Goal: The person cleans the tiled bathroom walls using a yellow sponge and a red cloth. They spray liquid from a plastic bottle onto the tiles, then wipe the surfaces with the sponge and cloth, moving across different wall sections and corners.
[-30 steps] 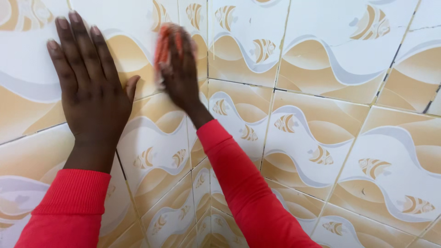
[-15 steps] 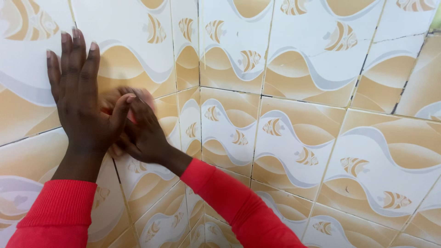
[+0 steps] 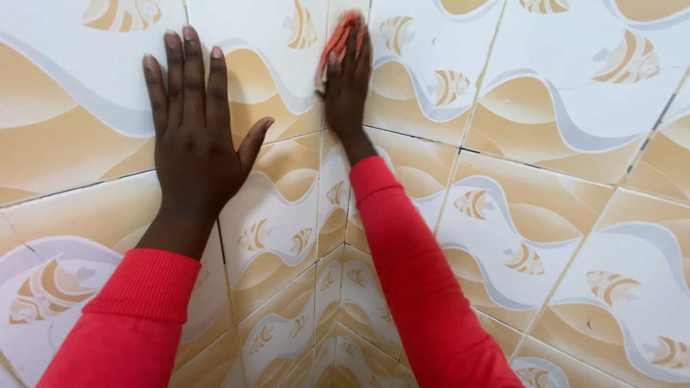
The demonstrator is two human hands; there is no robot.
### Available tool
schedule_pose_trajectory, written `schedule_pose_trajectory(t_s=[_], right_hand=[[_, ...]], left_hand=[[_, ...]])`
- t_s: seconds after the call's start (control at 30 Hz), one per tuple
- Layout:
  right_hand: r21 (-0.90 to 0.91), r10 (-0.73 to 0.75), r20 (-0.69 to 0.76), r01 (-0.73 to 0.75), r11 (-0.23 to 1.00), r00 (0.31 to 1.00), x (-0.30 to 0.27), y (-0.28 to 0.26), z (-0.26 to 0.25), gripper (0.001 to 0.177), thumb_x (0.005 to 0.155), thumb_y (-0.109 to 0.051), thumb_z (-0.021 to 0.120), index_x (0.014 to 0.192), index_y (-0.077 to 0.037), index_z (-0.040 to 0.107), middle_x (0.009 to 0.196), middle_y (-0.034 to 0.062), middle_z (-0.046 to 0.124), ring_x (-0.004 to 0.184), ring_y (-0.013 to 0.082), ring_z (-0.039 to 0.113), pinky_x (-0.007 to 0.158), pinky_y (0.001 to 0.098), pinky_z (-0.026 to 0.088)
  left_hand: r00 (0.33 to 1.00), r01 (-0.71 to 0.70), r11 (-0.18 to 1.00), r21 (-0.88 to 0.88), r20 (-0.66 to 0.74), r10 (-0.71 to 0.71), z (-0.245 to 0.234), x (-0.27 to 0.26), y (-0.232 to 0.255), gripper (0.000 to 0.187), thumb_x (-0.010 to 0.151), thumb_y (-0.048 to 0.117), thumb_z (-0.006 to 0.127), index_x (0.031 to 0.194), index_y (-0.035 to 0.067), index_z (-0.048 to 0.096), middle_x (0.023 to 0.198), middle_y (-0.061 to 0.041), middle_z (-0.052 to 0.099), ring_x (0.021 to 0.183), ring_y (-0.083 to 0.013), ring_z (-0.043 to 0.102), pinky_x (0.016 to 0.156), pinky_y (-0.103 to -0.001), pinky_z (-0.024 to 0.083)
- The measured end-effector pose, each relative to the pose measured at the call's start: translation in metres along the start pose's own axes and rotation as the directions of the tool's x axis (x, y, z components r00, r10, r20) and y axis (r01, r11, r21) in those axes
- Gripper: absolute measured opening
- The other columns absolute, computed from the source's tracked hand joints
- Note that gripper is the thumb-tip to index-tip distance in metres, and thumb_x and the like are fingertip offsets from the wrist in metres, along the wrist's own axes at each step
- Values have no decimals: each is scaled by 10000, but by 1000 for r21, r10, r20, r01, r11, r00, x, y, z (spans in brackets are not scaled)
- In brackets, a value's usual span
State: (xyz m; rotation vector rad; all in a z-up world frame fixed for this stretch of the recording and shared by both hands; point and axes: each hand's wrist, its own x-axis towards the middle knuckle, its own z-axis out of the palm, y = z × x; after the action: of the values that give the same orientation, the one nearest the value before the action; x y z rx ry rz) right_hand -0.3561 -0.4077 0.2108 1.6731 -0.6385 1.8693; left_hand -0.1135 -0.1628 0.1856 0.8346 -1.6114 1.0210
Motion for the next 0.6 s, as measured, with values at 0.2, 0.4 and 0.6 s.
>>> schedule_pose_trajectory(t_s=[0.2, 0.4, 0.6], right_hand=[[6, -104, 328, 108, 994, 939, -121, -118, -53, 698, 1129, -417, 391, 1672, -42, 163, 1751, 231, 101, 1653, 427, 83, 1364, 534, 106], [392, -398, 396, 240, 888, 827, -57, -201, -44, 783, 1049, -527, 538, 1631, -86, 256, 1729, 145, 205, 1620, 273, 146, 1340, 504, 137], [138, -515, 261, 496, 857, 817, 79, -136, 32, 642, 1117, -494, 572, 1639, -208, 330, 1676, 130, 290, 1550, 294, 291, 1304, 431, 236]], left_hand=[[1000, -11, 998, -54, -21, 10, -4, -1, 6, 833, 1130, 502, 626, 1625, -96, 326, 1692, -348, 278, 1606, -471, 211, 1305, -638, 122], [978, 25, 947, -321, -188, -89, -2, -6, 8, 840, 1107, 510, 518, 1679, 8, 164, 1734, -235, 277, 1660, -341, 251, 1367, -559, 158], [978, 6, 983, -182, -203, -44, 3, -11, -3, 812, 1172, 500, 559, 1664, -3, 155, 1711, -262, 175, 1634, -379, 168, 1352, -573, 151]])
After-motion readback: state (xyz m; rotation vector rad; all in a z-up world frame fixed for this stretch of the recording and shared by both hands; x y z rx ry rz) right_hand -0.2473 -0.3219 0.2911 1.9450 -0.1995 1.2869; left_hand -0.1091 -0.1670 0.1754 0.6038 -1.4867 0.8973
